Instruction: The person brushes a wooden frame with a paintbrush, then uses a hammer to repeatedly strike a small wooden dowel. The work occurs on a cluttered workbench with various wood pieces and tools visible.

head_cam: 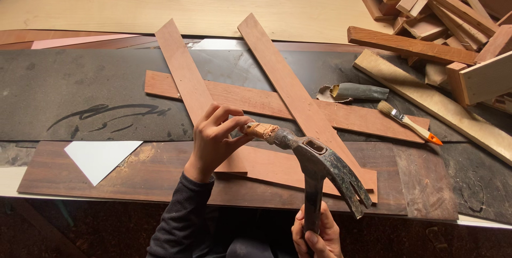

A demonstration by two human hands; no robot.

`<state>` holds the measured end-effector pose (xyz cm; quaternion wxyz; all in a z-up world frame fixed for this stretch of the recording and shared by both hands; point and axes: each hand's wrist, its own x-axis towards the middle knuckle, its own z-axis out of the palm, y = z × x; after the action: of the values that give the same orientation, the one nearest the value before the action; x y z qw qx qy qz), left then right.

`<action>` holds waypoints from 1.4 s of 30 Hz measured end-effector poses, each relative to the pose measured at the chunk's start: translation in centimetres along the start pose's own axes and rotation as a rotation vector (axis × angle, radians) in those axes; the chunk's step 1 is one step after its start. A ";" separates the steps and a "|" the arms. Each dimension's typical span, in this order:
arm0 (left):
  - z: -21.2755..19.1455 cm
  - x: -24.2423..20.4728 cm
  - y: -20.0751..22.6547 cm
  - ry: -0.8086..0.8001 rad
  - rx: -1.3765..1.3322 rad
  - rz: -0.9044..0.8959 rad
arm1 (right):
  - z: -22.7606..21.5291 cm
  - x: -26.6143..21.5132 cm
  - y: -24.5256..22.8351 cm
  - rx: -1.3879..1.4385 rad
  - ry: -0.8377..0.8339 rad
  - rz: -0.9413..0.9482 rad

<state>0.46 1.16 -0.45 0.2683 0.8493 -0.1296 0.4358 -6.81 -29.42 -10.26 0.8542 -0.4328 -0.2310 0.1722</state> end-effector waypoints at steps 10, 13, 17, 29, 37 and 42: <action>-0.1 0.5 0.5 0.006 0.030 0.012 | 0.5 1.1 -1.5 -0.121 -0.098 0.029; -0.2 0.3 0.5 -0.001 0.034 -0.003 | 0.9 1.0 -2.0 -0.127 -0.118 0.001; -0.3 0.4 0.2 -0.003 0.023 0.010 | 1.3 1.1 -2.3 -0.130 -0.117 -0.005; -0.6 0.7 -0.6 -0.048 0.015 0.011 | 2.4 1.5 -2.1 -0.157 -0.106 0.005; -1.5 1.3 -0.1 -0.068 0.013 0.024 | 3.4 2.2 -3.0 -0.184 -0.113 0.014; -1.8 1.3 -0.2 -0.067 0.038 0.050 | 3.3 1.5 -3.7 -0.142 -0.150 -0.084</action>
<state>0.07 2.37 1.41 0.2366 0.8648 -0.1512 0.4162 -7.02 -28.62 -5.13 0.8082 -0.4681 -0.3236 0.1513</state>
